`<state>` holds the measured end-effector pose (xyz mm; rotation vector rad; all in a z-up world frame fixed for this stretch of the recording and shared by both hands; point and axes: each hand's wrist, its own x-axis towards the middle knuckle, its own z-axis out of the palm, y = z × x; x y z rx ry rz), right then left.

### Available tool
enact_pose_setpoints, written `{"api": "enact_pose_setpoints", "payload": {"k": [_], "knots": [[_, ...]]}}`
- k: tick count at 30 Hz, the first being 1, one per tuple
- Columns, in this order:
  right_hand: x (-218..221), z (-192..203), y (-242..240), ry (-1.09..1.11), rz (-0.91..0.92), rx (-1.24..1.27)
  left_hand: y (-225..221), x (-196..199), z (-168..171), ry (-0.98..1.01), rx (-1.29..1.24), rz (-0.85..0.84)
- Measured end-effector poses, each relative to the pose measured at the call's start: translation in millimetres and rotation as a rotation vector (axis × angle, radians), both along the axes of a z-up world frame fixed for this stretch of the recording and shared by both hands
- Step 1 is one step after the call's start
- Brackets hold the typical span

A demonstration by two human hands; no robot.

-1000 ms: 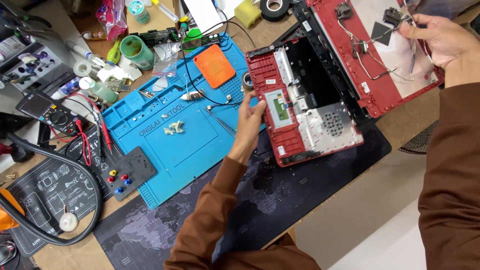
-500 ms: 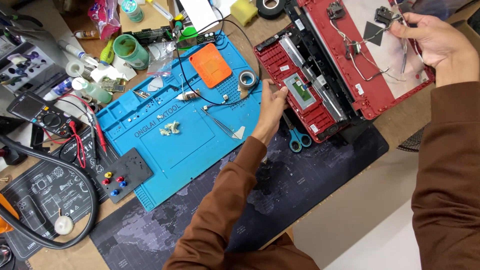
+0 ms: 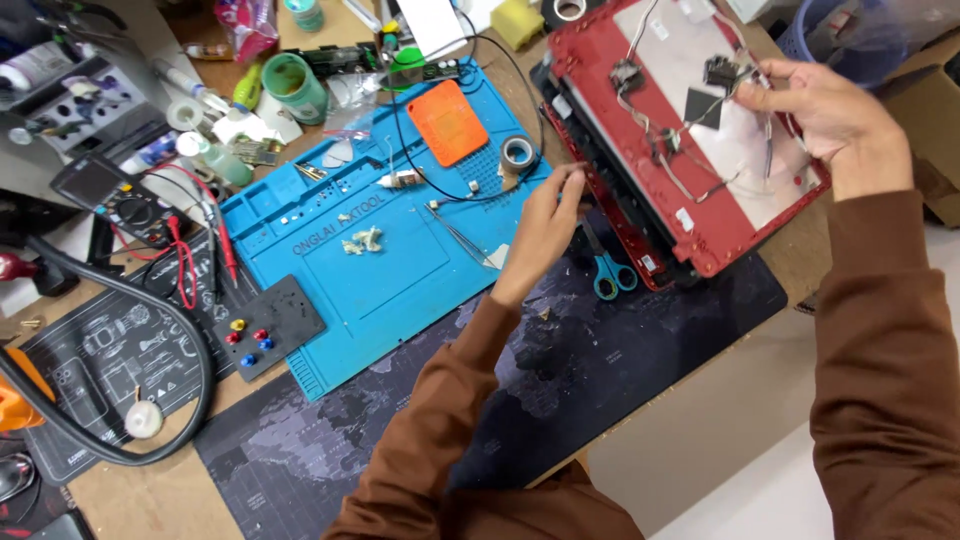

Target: Repairing a laptop motherboard using a hot air station and probe, then working on the laptop chassis assembly.

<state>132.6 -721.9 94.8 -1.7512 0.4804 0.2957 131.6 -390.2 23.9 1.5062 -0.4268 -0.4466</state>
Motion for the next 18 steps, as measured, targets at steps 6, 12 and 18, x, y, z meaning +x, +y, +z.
{"api": "enact_pose_setpoints", "payload": {"k": [6,12,18], "knots": [[-9,20,54,0.052,0.089,-0.031,63,-34,39,0.312,-0.382,-0.025],[-12,37,135,0.034,0.221,-0.077,138,-75,59,0.337,-0.359,0.099],[-8,31,231,0.003,0.503,0.067,212,-130,61,0.420,-0.305,0.432]]}}
